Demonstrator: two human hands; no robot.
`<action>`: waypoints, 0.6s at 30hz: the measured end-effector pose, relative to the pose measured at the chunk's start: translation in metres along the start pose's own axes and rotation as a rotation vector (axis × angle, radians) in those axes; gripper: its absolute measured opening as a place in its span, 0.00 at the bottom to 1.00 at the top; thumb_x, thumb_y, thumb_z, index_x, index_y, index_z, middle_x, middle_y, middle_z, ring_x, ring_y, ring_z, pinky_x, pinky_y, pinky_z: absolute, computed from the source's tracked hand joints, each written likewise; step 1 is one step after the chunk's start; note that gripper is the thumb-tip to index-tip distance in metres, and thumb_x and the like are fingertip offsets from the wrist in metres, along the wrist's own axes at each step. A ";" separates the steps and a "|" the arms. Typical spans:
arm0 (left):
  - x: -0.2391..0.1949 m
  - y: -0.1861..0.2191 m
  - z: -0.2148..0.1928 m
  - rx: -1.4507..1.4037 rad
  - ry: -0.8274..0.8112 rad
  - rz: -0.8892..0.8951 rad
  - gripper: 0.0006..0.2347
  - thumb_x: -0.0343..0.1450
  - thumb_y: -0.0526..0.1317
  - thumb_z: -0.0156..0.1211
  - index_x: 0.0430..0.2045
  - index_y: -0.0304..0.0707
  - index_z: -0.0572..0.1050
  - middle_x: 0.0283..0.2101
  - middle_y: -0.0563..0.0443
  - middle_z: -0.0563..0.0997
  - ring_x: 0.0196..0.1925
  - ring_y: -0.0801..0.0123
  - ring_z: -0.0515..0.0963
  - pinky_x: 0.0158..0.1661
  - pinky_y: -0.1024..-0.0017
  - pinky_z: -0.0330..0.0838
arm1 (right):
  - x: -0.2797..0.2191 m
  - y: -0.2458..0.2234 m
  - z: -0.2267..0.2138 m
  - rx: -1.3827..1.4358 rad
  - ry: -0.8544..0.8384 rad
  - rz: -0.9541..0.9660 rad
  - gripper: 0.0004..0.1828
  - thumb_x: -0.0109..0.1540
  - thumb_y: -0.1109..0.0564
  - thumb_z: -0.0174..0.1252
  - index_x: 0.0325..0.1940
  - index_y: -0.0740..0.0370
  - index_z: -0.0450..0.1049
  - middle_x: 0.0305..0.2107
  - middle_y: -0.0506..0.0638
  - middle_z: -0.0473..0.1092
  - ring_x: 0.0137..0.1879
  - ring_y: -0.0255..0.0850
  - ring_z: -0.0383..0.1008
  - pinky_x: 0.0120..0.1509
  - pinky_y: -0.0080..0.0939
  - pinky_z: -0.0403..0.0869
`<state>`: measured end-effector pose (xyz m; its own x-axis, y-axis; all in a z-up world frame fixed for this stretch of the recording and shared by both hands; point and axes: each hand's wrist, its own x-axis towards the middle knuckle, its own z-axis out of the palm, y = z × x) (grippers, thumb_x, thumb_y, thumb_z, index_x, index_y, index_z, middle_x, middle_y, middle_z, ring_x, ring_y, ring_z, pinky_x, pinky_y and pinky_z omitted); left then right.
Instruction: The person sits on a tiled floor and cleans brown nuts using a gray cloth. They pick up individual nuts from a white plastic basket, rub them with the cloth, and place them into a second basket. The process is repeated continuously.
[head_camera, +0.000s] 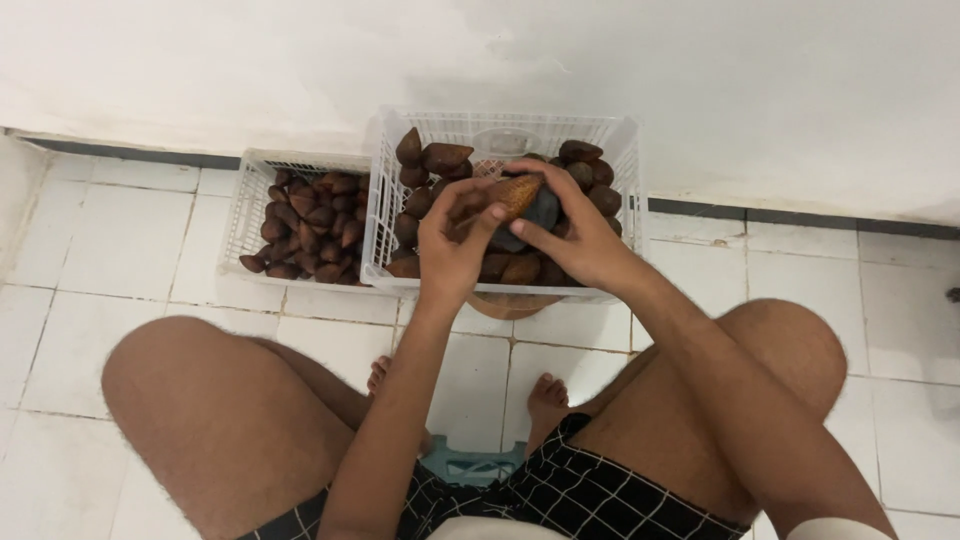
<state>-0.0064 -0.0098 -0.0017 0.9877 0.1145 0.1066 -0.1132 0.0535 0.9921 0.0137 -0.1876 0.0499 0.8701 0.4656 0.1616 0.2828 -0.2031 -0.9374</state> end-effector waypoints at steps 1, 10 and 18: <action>0.001 -0.002 0.000 0.000 -0.002 -0.001 0.19 0.71 0.53 0.69 0.52 0.47 0.76 0.48 0.47 0.82 0.56 0.58 0.80 0.59 0.50 0.73 | 0.000 0.002 0.001 0.000 0.002 0.002 0.32 0.66 0.54 0.59 0.74 0.55 0.60 0.67 0.60 0.59 0.76 0.56 0.54 0.78 0.64 0.49; -0.002 0.031 0.005 -0.134 -0.232 -0.174 0.32 0.77 0.53 0.49 0.74 0.37 0.49 0.75 0.20 0.44 0.75 0.20 0.41 0.64 0.20 0.43 | 0.002 0.012 0.008 0.238 0.099 -0.046 0.25 0.68 0.52 0.60 0.67 0.58 0.63 0.59 0.52 0.64 0.69 0.43 0.59 0.77 0.53 0.58; -0.006 0.021 0.010 0.126 0.090 -0.018 0.20 0.72 0.42 0.67 0.59 0.38 0.73 0.56 0.41 0.80 0.62 0.56 0.77 0.64 0.51 0.67 | 0.006 -0.009 0.002 -0.121 0.437 -0.342 0.21 0.65 0.60 0.64 0.53 0.63 0.58 0.56 0.60 0.66 0.65 0.52 0.69 0.69 0.53 0.67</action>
<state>-0.0135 -0.0197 0.0190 0.9752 0.2035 0.0875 -0.0751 -0.0678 0.9949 0.0154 -0.1812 0.0588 0.7995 0.1280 0.5869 0.6001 -0.2129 -0.7711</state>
